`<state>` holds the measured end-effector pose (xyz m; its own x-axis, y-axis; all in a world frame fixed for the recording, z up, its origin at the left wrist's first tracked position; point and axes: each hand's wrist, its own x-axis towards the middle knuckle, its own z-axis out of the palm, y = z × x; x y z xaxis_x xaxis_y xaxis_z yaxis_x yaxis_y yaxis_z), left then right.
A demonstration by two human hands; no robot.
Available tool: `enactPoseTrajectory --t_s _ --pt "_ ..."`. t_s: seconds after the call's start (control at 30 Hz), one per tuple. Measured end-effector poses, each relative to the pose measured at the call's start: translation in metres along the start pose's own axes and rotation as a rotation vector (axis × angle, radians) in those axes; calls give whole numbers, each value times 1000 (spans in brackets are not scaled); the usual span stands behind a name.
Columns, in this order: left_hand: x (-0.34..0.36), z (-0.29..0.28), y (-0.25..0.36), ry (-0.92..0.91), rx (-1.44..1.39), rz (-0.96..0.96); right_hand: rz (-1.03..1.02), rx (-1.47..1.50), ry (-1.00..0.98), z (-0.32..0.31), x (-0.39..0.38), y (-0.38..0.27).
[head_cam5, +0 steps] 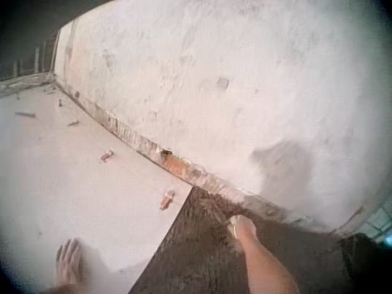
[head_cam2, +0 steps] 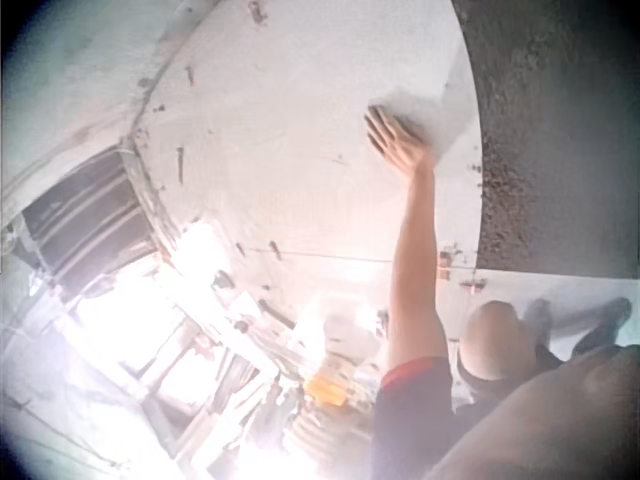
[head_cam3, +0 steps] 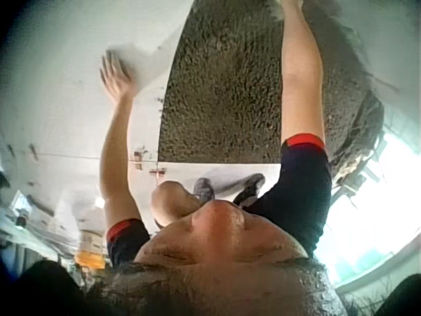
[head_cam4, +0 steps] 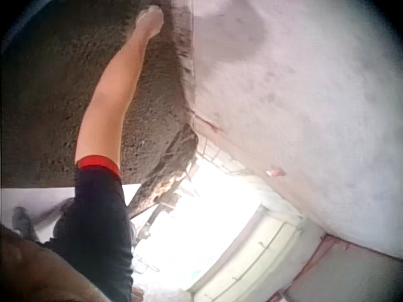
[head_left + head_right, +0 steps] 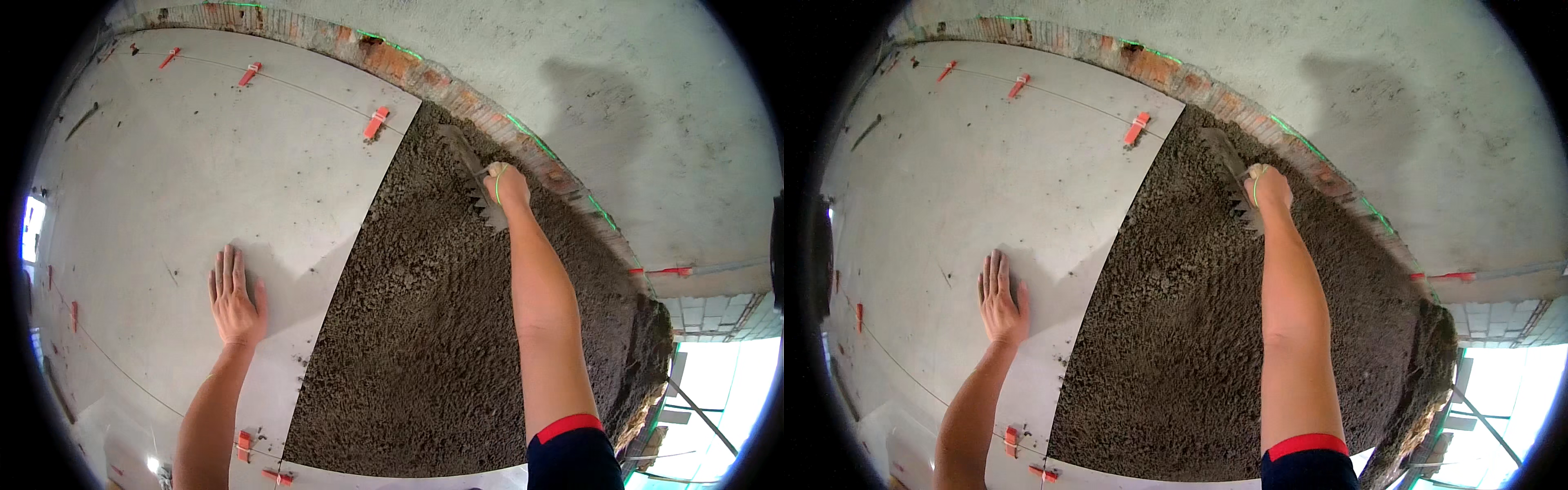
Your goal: The person spreads a layer of mortar on the floor using a notched trowel and then presses a large tile into place, wiping the surface with a cloth.
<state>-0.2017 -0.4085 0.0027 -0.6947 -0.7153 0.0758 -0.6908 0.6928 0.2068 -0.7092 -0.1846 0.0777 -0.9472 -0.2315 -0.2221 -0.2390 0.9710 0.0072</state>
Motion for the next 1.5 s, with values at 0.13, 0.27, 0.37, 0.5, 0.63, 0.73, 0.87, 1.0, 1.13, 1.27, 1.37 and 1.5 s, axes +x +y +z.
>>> enactPoseTrajectory --t_s 0.13,0.27,0.37,0.5,0.63,0.73,0.87,1.0,1.13,1.27,1.37,1.5 --pt "-1 2 -4 -6 14 -20 -168 -6 -35 18 -11 -14" --pt "-2 4 -3 14 34 -16 -318 6 -55 19 -55 -14" --pt "-3 4 -5 40 50 -13 -413 -30 -77 20 -101 -14" --pt "-2 4 -1 31 44 -27 -468 -95 -162 27 -155 -6" --pt "-3 13 -7 63 57 -20 -531 -54 -214 44 -216 -3" --pt "-4 12 -6 74 48 -38 -571 -57 -243 49 -265 0" --pt "-4 9 -3 57 51 -63 -526 -21 -222 65 -331 4" --pt "-11 10 -10 75 33 -38 -536 -4 -254 80 -391 8" --pt "-39 11 -12 118 -9 17 -575 20 -347 95 -455 22" --pt "-69 10 -15 108 -39 74 -688 100 -347 107 -512 37" --pt "-86 4 -14 80 -43 87 -743 344 -644 106 -526 53" --pt "-107 1 -9 58 -74 108 -744 295 -839 100 -547 57"
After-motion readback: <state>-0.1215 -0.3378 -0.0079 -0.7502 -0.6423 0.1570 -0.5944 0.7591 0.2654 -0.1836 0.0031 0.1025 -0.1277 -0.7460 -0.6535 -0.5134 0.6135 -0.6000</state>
